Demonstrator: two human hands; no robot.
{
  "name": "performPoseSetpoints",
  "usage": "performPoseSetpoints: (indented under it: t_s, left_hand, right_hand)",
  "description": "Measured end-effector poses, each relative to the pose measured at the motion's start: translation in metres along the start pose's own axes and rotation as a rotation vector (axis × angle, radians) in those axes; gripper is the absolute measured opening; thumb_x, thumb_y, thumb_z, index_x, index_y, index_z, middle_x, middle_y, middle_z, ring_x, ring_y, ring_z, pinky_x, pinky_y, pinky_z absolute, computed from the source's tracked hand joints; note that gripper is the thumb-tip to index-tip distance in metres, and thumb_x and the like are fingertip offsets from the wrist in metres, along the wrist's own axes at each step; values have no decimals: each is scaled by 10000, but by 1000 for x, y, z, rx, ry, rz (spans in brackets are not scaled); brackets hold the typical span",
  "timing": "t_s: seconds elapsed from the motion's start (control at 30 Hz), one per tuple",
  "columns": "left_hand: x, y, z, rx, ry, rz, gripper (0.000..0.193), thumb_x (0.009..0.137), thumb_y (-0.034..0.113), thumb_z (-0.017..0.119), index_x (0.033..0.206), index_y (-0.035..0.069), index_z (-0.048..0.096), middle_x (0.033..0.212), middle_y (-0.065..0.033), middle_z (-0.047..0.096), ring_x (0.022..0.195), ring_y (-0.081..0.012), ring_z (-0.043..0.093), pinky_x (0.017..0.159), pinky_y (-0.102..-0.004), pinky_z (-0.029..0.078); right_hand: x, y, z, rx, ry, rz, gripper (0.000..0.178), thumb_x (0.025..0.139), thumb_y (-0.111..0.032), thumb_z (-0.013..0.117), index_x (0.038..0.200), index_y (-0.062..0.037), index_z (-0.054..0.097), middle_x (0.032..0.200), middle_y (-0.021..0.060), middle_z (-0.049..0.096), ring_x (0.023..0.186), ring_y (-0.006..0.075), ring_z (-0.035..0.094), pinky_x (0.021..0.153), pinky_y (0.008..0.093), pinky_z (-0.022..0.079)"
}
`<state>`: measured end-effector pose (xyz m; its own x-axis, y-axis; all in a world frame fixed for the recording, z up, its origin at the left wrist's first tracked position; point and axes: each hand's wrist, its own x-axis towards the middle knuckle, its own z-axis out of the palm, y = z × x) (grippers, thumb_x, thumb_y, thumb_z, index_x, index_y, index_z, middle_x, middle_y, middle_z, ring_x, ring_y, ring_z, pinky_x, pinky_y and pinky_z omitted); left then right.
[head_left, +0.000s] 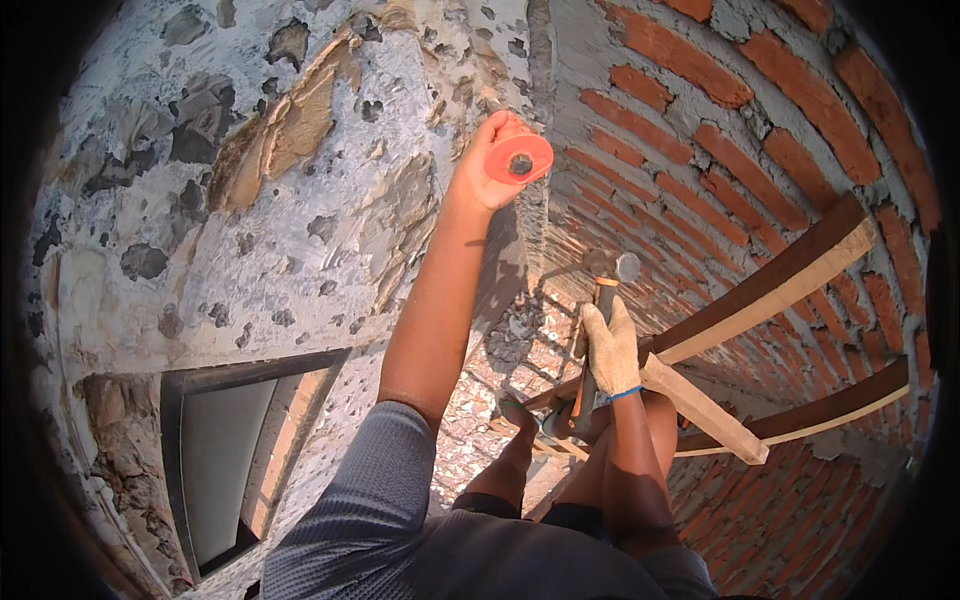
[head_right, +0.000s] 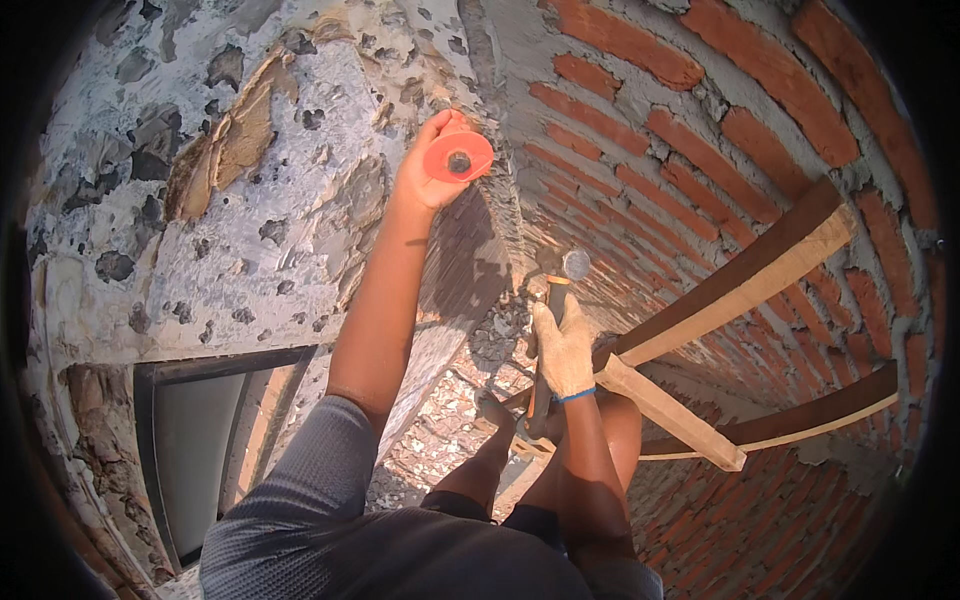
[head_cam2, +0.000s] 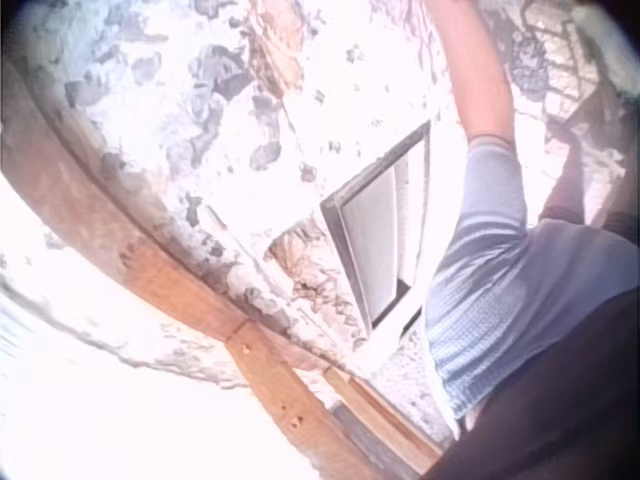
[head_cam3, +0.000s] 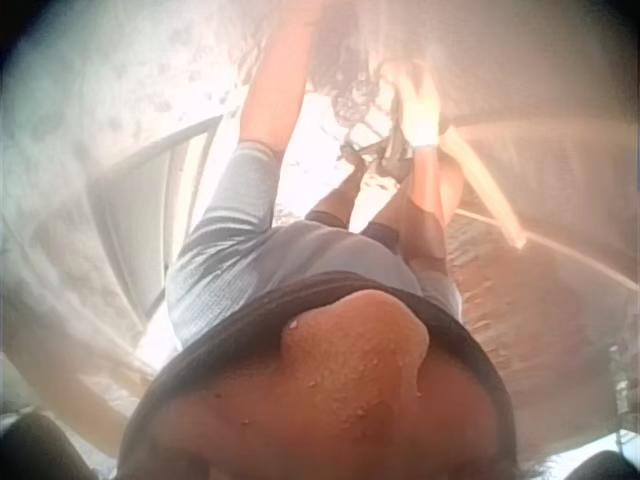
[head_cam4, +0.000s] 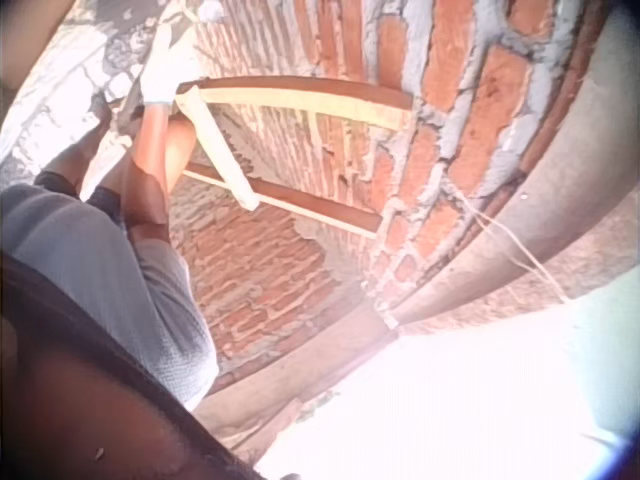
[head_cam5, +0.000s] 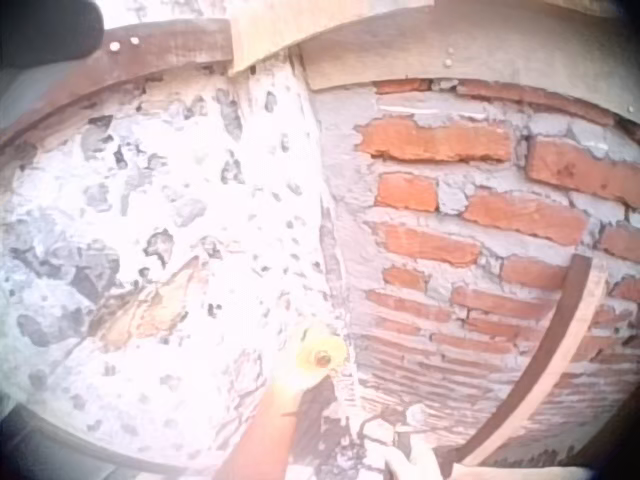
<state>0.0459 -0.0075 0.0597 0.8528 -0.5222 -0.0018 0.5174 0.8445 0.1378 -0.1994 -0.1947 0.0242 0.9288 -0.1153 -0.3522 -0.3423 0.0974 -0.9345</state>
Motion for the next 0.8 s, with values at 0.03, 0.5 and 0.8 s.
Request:
performPoseSetpoints:
  t_s: [0.03,0.5,0.8]
  left_hand:
    - [1,3,2,108,93,4,103,1005,148,576,954,62,599,854,-39,621,789,-161,614,722,-322,549]
    - [8,20,20,-36,192,95,118,985,108,592,900,27,594,845,-96,629,793,-242,637,710,-365,574]
    - [28,3,16,-179,-59,71,170,941,220,588,862,70,575,871,-87,625,817,-258,603,773,-413,534]
  right_hand:
    - [-2,-3,1,-11,12,48,280,1002,-217,607,1198,-26,549,748,-6,525,579,79,482,516,256,423]
    - [0,14,7,-261,-68,-115,214,993,-173,602,1126,-8,578,774,8,556,639,83,497,571,277,437]
    - [-12,-5,14,-466,-104,-197,251,968,-153,618,1174,-12,592,827,69,606,740,161,532,689,331,479]
